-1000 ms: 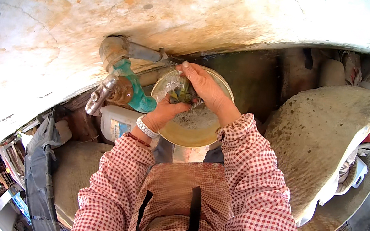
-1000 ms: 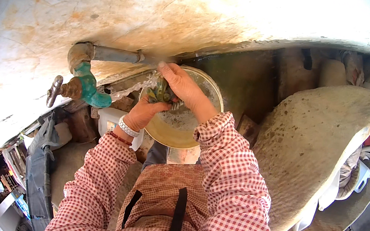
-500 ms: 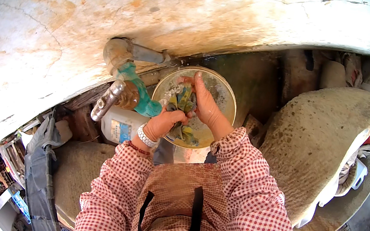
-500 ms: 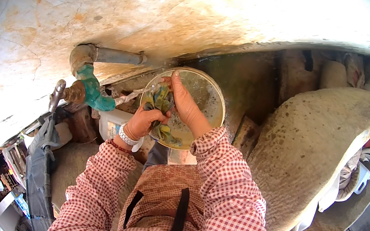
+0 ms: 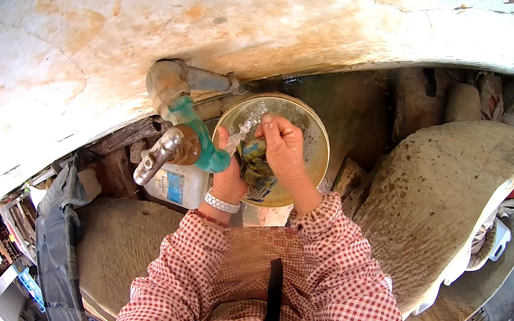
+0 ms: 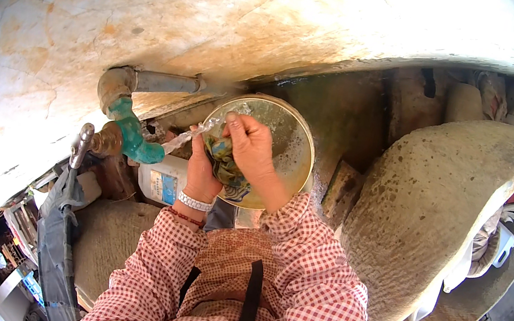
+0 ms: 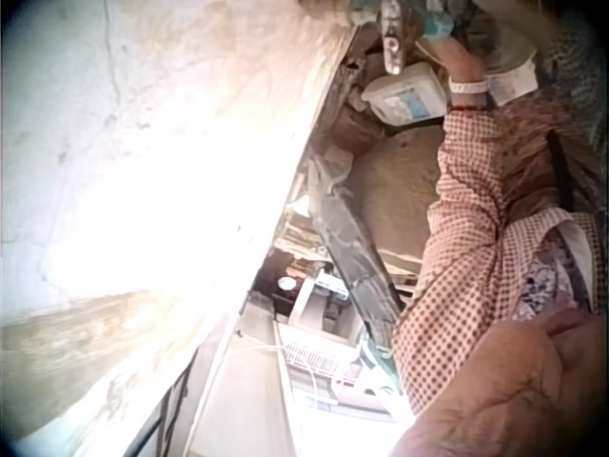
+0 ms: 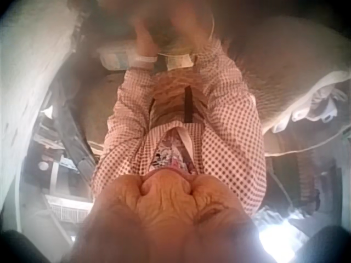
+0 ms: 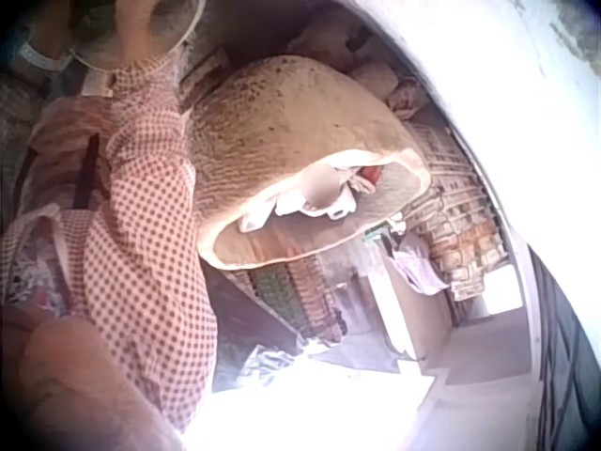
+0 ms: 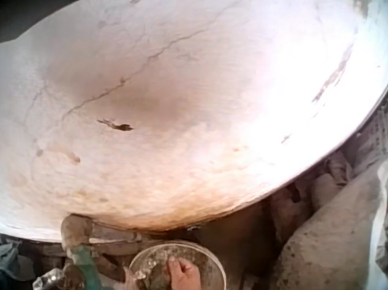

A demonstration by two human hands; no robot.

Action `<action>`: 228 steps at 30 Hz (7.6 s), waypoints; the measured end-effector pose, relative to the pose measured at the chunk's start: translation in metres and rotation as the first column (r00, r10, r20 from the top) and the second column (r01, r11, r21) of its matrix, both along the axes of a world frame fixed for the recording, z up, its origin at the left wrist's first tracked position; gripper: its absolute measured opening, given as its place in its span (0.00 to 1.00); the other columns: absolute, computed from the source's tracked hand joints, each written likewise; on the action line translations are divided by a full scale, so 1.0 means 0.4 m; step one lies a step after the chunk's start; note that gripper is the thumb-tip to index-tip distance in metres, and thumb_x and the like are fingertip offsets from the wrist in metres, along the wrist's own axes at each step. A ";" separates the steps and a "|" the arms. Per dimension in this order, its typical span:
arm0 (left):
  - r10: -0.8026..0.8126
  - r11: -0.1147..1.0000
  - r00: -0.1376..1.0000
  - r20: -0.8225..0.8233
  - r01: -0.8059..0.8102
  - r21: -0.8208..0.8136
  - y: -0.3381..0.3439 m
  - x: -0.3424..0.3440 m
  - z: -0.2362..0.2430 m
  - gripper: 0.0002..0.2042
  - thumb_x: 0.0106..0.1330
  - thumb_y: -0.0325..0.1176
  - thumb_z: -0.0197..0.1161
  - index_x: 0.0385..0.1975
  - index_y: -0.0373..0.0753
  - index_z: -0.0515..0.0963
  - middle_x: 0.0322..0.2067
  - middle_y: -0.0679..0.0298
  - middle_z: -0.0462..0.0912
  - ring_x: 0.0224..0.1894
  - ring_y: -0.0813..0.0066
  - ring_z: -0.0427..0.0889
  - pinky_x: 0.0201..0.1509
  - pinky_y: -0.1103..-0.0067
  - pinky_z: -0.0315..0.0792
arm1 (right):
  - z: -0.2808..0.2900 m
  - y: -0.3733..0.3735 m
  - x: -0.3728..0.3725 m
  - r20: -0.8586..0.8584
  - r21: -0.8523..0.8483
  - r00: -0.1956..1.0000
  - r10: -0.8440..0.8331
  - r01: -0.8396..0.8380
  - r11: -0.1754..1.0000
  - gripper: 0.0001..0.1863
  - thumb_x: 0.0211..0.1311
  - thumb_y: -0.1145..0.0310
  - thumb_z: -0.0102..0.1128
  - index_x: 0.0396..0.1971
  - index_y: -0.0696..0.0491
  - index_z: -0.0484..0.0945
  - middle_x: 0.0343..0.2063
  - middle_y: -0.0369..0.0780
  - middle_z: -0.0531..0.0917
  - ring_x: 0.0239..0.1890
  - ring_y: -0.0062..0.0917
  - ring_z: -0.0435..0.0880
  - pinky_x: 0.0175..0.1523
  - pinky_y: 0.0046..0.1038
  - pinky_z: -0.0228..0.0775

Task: The person walks to an outdoor washing area and washes a pair of rubber gloves under a running tap. They scrub the gloves with their hands and rinse them thoroughly in a yellow bucket before placing them inside.

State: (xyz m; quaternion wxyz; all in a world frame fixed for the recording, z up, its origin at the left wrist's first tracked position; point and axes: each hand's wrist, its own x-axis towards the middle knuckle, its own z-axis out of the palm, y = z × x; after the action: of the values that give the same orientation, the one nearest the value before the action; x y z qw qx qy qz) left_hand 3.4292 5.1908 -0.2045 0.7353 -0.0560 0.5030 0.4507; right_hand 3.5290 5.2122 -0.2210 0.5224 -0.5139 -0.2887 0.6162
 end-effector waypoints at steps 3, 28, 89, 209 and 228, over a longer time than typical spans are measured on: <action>0.057 0.895 0.906 0.419 -0.232 0.380 -0.042 -0.064 -0.151 0.23 0.63 0.60 0.45 0.39 0.44 0.70 0.35 0.66 0.75 0.40 0.73 0.73 0.45 0.75 0.70 | 0.101 -0.010 -0.071 0.729 0.162 0.625 0.279 -0.554 0.817 0.23 0.60 0.52 0.52 0.16 0.56 0.77 0.18 0.43 0.78 0.22 0.31 0.78 0.28 0.31 0.69; 0.001 0.983 0.995 0.104 0.018 -0.182 -0.008 -0.017 -0.040 0.20 0.68 0.48 0.42 0.46 0.39 0.72 0.45 0.61 0.77 0.42 0.64 0.78 0.45 0.68 0.74 | -0.101 0.107 -0.025 0.582 -0.261 0.690 0.431 -0.343 0.902 0.25 0.61 0.47 0.43 0.40 0.55 0.76 0.38 0.49 0.78 0.43 0.41 0.76 0.47 0.37 0.68; -0.010 0.999 0.928 -0.374 -0.010 -0.052 0.022 0.027 -0.110 0.19 0.65 0.44 0.52 0.41 0.31 0.72 0.35 0.58 0.77 0.36 0.74 0.73 0.41 0.77 0.69 | -0.104 0.038 0.026 0.824 -0.363 -0.143 0.548 -0.877 0.316 0.39 0.45 0.72 0.57 0.59 0.63 0.50 0.51 0.53 0.68 0.53 0.45 0.67 0.54 0.35 0.63; 0.498 0.793 0.651 0.574 -0.609 0.003 -0.009 0.014 -0.058 0.50 0.50 0.72 0.46 0.63 0.36 0.49 0.61 0.55 0.57 0.62 0.60 0.58 0.65 0.67 0.54 | -0.026 0.071 -0.058 0.616 -0.149 0.714 0.334 -0.310 0.939 0.16 0.43 0.63 0.64 0.33 0.55 0.76 0.28 0.44 0.81 0.31 0.33 0.81 0.35 0.29 0.71; 0.051 0.899 0.594 0.803 -0.378 0.223 -0.067 0.026 -0.129 0.34 0.60 0.64 0.42 0.58 0.43 0.61 0.56 0.60 0.65 0.59 0.63 0.62 0.62 0.67 0.57 | 0.010 -0.046 -0.039 0.675 0.135 0.726 0.132 -0.298 0.945 0.17 0.40 0.56 0.65 0.25 0.55 0.78 0.28 0.48 0.79 0.34 0.42 0.76 0.42 0.36 0.68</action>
State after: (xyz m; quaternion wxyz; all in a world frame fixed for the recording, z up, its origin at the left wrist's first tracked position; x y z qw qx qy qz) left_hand 3.4394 5.1641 -0.2562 0.8148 -0.1672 0.0283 0.5544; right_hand 3.5132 5.1939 -0.2171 0.3685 -0.5947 -0.5823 0.4141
